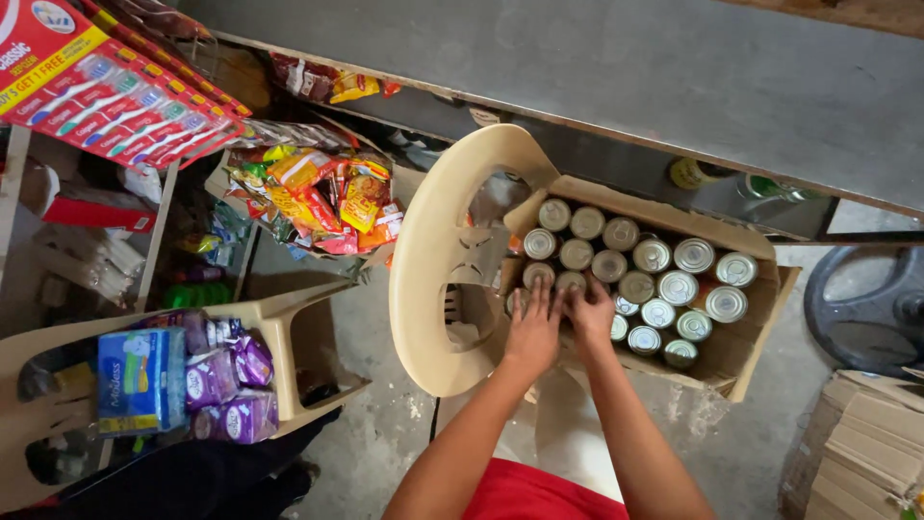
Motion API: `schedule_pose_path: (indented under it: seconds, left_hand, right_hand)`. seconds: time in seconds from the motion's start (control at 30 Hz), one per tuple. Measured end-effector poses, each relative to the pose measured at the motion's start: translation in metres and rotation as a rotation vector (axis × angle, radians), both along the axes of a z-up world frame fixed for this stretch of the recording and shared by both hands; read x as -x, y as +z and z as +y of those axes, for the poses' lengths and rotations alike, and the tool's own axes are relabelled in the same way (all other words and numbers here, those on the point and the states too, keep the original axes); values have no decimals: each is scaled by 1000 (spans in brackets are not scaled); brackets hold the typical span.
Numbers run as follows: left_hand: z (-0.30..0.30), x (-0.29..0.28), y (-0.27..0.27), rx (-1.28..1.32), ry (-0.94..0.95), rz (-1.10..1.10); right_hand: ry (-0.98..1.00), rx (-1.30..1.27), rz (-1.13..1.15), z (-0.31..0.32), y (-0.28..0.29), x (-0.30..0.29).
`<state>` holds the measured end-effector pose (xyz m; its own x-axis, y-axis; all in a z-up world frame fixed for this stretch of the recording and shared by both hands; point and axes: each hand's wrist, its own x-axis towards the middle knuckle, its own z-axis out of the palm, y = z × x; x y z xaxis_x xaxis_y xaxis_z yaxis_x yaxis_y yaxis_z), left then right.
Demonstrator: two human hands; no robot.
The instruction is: Stocking canned goods from a cardboard box on a chair onto store shelves.
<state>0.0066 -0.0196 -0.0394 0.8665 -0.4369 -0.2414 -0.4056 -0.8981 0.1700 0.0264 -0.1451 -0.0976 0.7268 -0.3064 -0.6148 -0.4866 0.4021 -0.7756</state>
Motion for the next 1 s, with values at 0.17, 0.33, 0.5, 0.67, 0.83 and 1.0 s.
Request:
schedule_pose_path:
  seconds: [0.17, 0.33, 0.5, 0.67, 0.83, 1.0]
  left_hand:
    - [-4, 1, 6, -57, -22, -16]
    - [-9, 0, 5, -78, -31, -1]
    - [-8, 1, -5, -64, -25, 7]
    - [-3, 1, 0, -32, -9, 20]
    - [6, -3, 7, 32, 60, 43]
    - [10, -4, 21, 177, 90, 77]
  right_hand:
    - [151, 536, -41, 5, -7, 15]
    - [249, 719, 33, 6, 33, 12]
    - [192, 692, -47, 5, 32, 20]
    - [169, 722, -61, 14, 36, 25]
    - [210, 651, 58, 18, 31, 19]
    - [34, 420, -106, 5, -6, 21]
